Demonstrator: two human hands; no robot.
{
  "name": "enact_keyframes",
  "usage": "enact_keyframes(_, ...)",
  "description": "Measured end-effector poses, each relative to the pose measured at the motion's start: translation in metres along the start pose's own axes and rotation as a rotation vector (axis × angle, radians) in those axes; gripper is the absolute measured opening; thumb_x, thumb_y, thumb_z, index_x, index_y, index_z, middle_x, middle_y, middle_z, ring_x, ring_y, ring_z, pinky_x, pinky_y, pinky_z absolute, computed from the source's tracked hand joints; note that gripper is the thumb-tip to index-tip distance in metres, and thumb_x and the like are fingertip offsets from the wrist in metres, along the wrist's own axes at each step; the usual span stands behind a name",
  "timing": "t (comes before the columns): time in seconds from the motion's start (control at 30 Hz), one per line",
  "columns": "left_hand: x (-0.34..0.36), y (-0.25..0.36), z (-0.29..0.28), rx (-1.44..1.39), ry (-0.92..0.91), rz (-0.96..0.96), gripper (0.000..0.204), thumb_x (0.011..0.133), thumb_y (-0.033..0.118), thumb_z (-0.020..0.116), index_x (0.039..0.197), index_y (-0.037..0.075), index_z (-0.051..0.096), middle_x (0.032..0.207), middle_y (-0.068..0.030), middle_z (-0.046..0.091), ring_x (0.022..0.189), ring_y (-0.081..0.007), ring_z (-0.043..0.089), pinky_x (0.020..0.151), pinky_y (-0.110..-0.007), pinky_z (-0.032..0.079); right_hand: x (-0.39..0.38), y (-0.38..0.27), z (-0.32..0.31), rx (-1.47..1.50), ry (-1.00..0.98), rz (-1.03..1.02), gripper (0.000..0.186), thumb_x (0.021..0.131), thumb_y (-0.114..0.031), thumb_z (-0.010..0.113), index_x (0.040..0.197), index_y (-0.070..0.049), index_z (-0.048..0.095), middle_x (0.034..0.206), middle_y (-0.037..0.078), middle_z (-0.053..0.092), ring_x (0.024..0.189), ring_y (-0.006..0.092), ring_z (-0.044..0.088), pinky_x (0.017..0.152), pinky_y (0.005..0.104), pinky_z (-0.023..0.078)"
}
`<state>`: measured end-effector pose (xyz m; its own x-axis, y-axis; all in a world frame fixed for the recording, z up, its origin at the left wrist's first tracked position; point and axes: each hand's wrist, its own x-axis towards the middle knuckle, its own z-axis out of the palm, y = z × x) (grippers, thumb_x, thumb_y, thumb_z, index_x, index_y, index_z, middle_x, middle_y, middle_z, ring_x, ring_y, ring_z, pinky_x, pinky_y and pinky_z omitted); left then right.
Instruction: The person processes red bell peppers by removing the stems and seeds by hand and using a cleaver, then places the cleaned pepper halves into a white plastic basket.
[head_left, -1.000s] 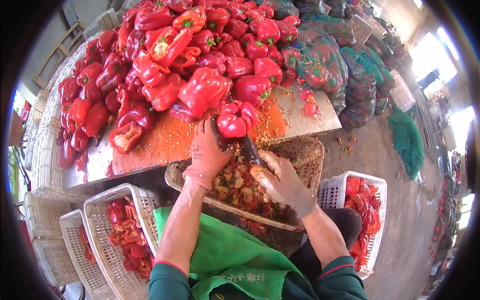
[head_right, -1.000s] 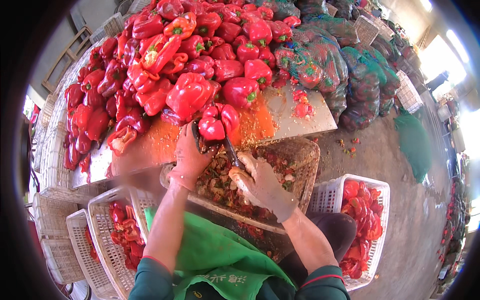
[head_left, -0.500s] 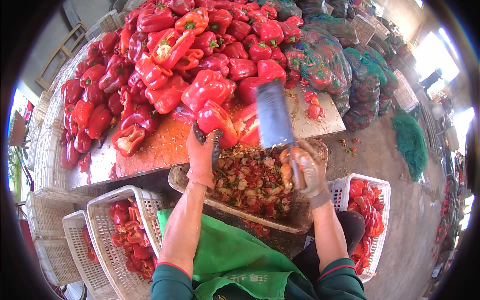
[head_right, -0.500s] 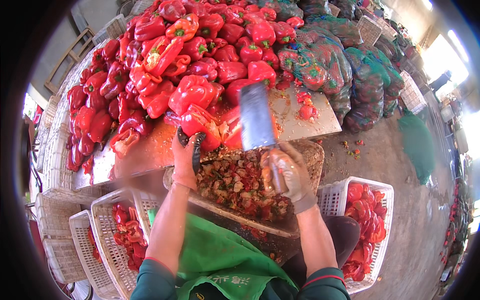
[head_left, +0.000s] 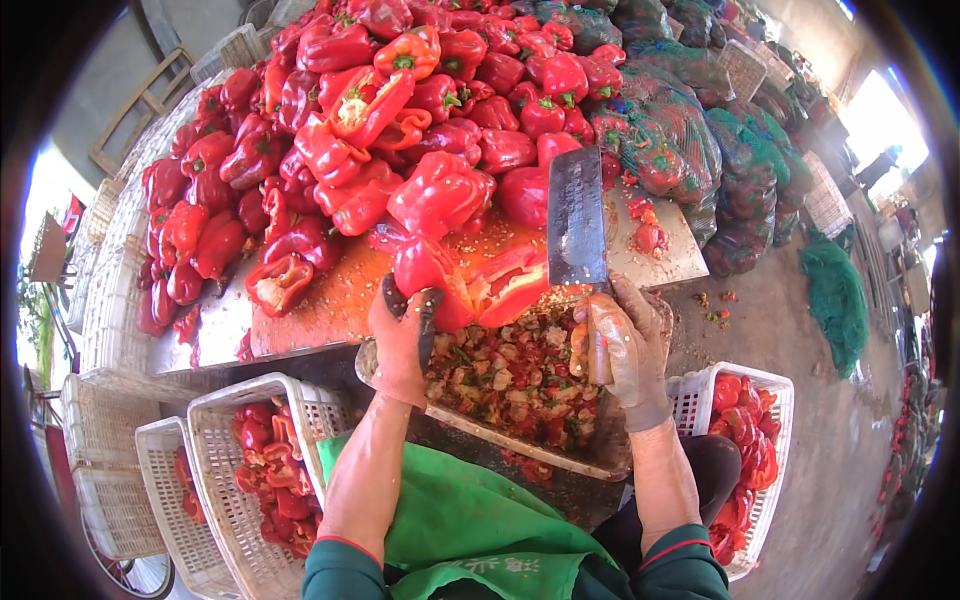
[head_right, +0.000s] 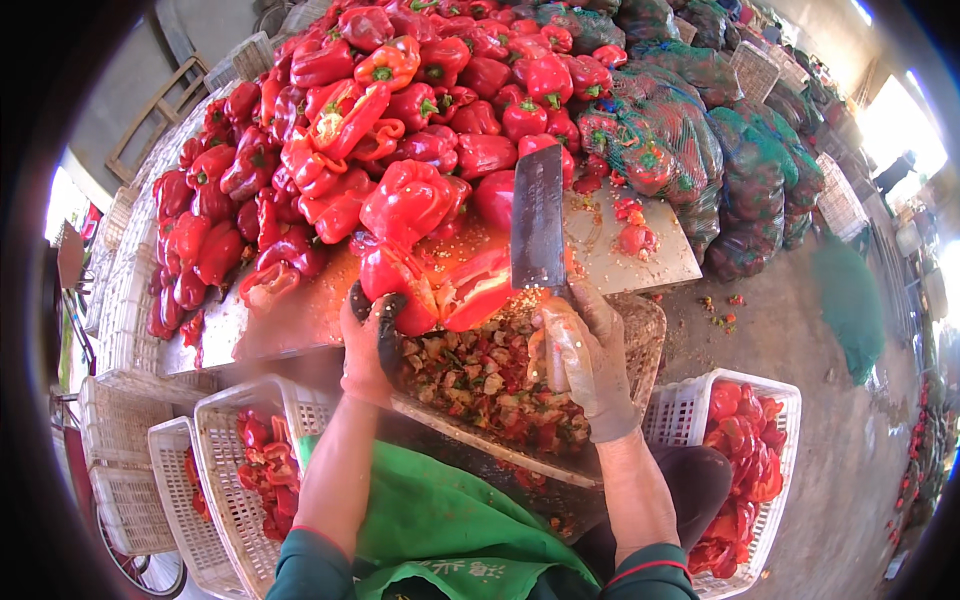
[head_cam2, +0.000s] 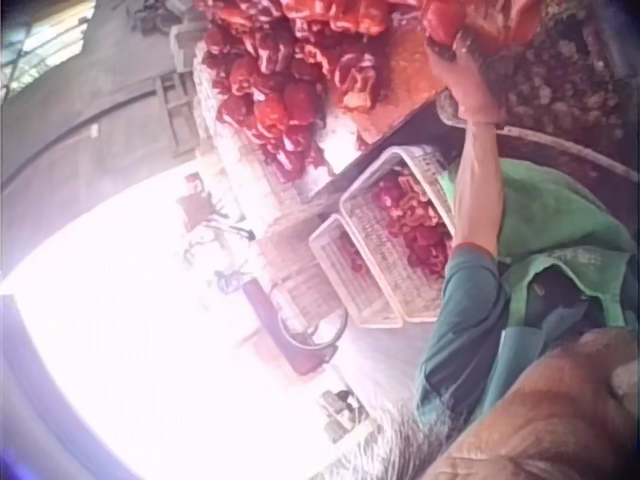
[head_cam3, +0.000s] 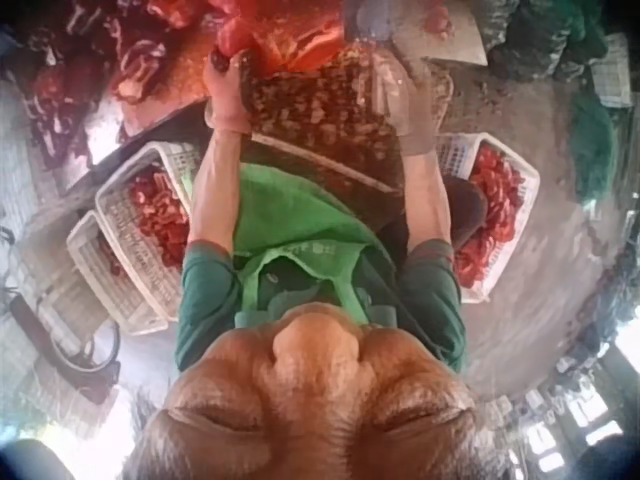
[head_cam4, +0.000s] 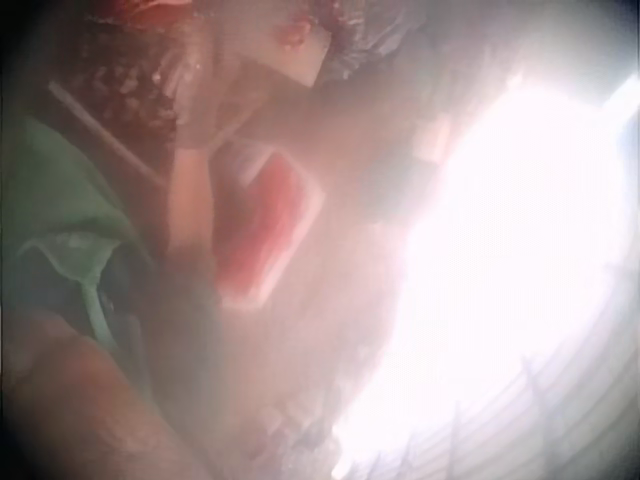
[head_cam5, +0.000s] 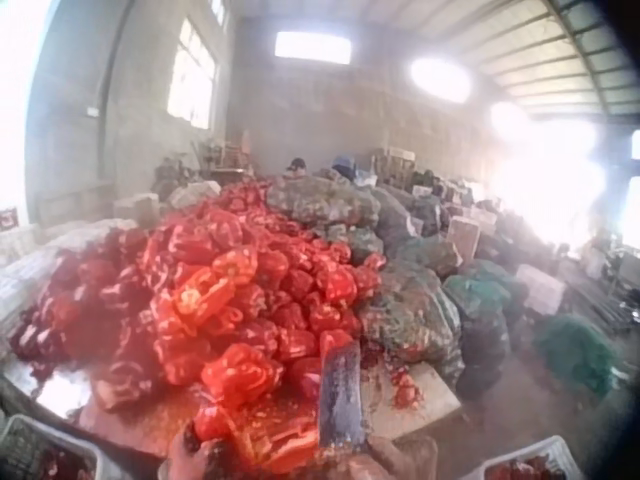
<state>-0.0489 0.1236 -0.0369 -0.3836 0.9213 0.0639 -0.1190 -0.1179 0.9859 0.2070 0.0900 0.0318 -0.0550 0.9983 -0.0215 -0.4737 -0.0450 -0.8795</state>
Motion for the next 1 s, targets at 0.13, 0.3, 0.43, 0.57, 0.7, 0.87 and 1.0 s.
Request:
enact_keyframes(0.13,-0.005,0.007,-0.013,0.21,-0.031,0.136,0.027,0.086,0.002,0.059,0.113,0.001,0.061,0.116,-0.01,0.058,0.101,-0.0166,0.058,0.084,-0.031,0.049,0.009,-0.011,-0.001,-0.387,0.129,-0.11,0.037,0.093,-0.015,0.058,0.129,-0.004,0.051,0.083,0.008,0.06,0.06,0.0138,0.061,0.047,0.0272,0.051)
enact_keyframes(0.3,-0.003,0.014,-0.01,0.091,-0.035,0.068,0.021,0.083,0.006,0.061,0.103,0.002,0.067,0.122,-0.014,0.053,0.106,-0.0223,0.057,0.086,-0.034,0.05,0.043,-0.022,-0.052,-1.612,0.353,-0.481,0.041,0.085,-0.02,0.065,0.124,-0.01,0.057,0.095,0.016,0.062,0.081,0.0296,0.067,0.067,0.0418,0.052)
enact_keyframes(0.43,-0.004,0.024,0.001,-0.244,0.038,-0.085,0.025,0.08,0.006,0.065,0.104,0.001,0.067,0.117,-0.0176,0.058,0.104,-0.0279,0.059,0.088,-0.036,0.05,0.047,-0.019,-0.084,-1.911,0.339,-0.221,0.045,0.085,-0.025,0.063,0.127,-0.013,0.055,0.106,0.016,0.061,0.087,0.0342,0.066,0.072,0.0445,0.053)
enact_keyframes(0.57,-0.006,0.011,-0.004,-0.02,-0.035,0.163,0.026,0.079,0.003,0.065,0.105,0.0,0.066,0.118,-0.0195,0.059,0.106,-0.031,0.059,0.089,-0.037,0.05,0.045,-0.007,-0.09,-1.988,0.327,-0.033,0.048,0.084,-0.028,0.065,0.129,-0.015,0.054,0.111,0.016,0.06,0.091,0.0337,0.064,0.076,0.043,0.052)
enact_keyframes(0.7,-0.01,0.015,0.004,-0.056,-0.062,0.152,0.025,0.082,0.0,0.062,0.107,0.0,0.065,0.118,-0.0197,0.059,0.106,-0.0308,0.059,0.09,-0.038,0.05,0.06,0.008,-0.102,-1.98,0.309,-0.224,0.053,0.082,-0.027,0.069,0.131,-0.014,0.052,0.114,0.017,0.058,0.1,0.0349,0.061,0.079,0.0418,0.052)
enact_keyframes(0.87,-0.017,0.027,0.012,-0.058,-0.086,0.137,0.029,0.081,-0.004,0.058,0.109,0.001,0.065,0.119,-0.0203,0.058,0.106,-0.0318,0.059,0.091,-0.038,0.049,0.039,-0.006,-0.039,-1.014,0.178,-0.361,0.064,0.077,-0.027,0.078,0.132,-0.009,0.049,0.122,0.013,0.056,0.107,0.0238,0.061,0.079,0.0382,0.055)
enact_keyframes(1.0,-0.021,0.02,0.018,0.057,-0.13,0.298,0.034,0.084,0.002,0.064,0.118,-0.001,0.059,0.115,-0.0117,0.061,0.104,-0.0206,0.058,0.091,-0.033,0.047,0.019,0.011,0.02,-0.275,-0.019,-0.188,0.072,0.078,-0.009,0.077,0.139,-0.004,0.04,0.129,0.012,0.056,0.114,0.0191,0.058,0.092,0.033,0.053)
